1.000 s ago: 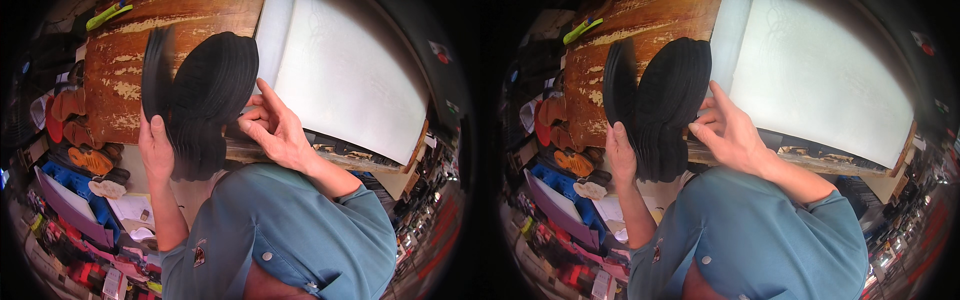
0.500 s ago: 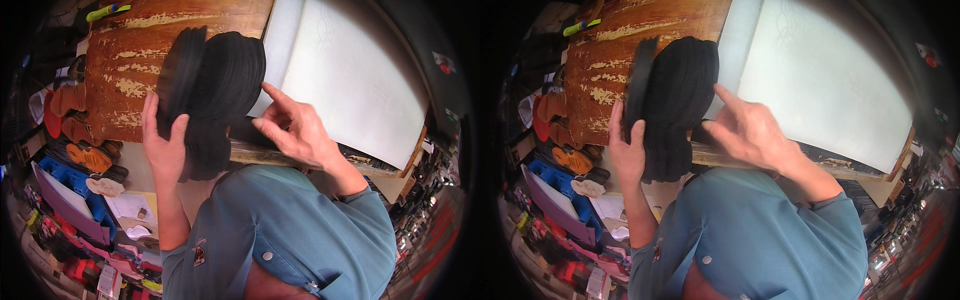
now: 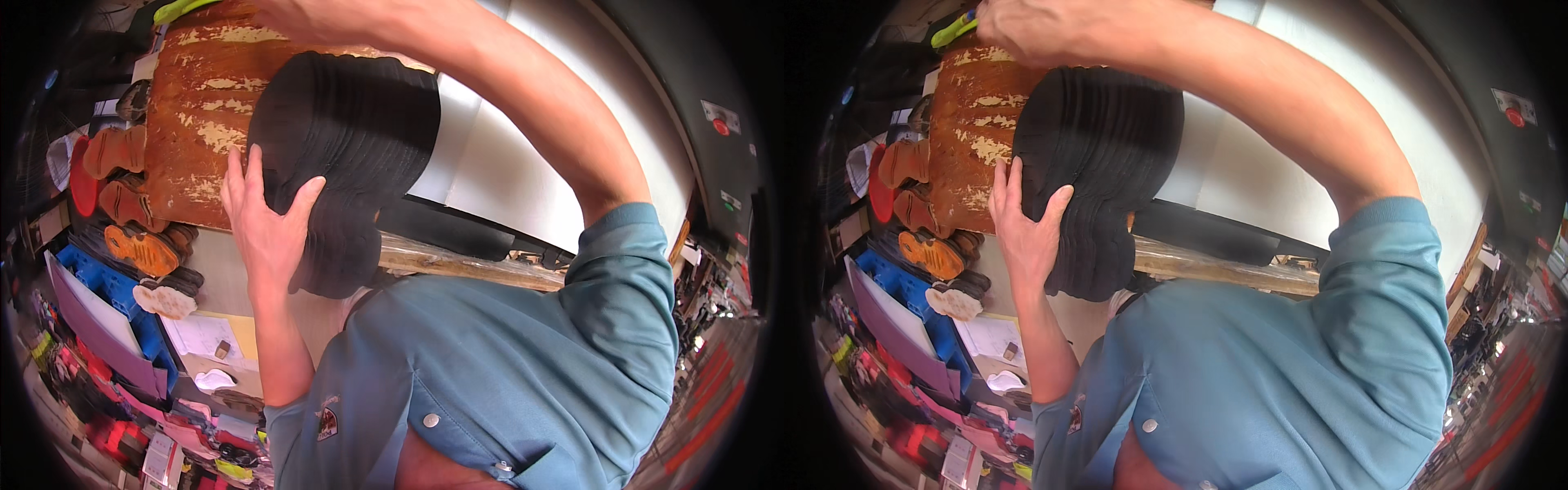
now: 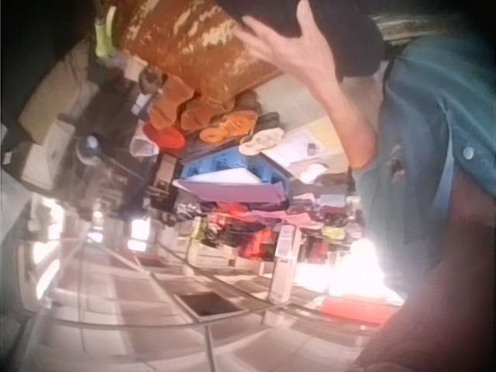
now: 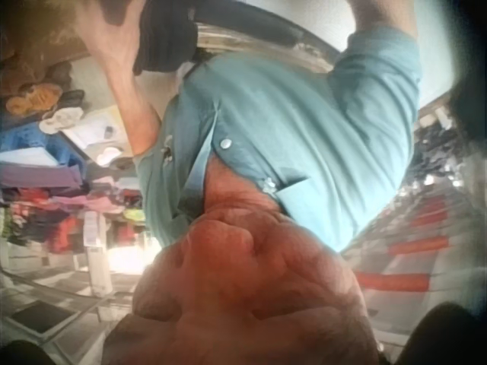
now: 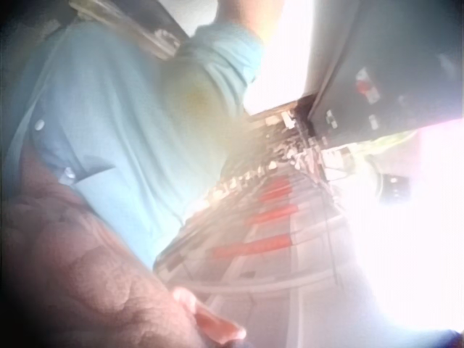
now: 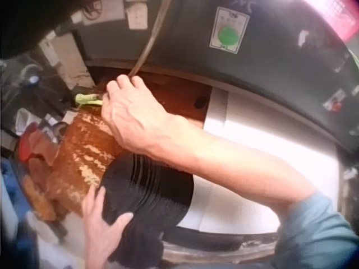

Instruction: The person uses a handheld air blower to clean the grooves of multiple black shoe soles. They hold each sole, direct the nozzle into the tread, rotate the sole to reach different areas, and place the cleaned soles on a nearby table.

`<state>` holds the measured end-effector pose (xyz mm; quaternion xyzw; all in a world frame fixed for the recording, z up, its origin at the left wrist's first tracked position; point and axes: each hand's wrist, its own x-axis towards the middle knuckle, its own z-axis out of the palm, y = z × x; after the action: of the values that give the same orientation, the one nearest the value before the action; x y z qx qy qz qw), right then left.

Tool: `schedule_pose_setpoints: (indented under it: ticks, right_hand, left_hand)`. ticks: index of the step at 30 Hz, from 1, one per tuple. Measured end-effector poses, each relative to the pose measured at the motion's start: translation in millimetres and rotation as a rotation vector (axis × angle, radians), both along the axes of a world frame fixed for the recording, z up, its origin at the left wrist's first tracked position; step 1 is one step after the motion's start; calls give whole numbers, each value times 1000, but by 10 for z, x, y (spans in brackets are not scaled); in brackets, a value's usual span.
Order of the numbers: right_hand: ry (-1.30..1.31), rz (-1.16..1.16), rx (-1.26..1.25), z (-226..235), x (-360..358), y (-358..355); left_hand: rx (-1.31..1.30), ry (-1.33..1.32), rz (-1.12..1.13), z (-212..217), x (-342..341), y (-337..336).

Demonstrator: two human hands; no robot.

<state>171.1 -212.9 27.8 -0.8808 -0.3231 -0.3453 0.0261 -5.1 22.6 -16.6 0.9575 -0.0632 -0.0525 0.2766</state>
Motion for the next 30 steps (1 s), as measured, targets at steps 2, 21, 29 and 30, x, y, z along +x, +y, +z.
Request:
schedule_pose_setpoints:
  ticks: [2,21,29,30]
  right_hand:
    - [32,-191,-215,-74,232,100]
    - [810,122,194,84,19,-349]
    - [1004,120,107,634,-1860,-474]
    - [1118,106,16,691,-2012,-417]
  left_hand:
    - [9,-36,-45,-44,33,62]
    - [-222,-77,63,-275,220,343]
    - [-1996,364,147,332,246,399]
    - [-2048,405,91,363,208,353]
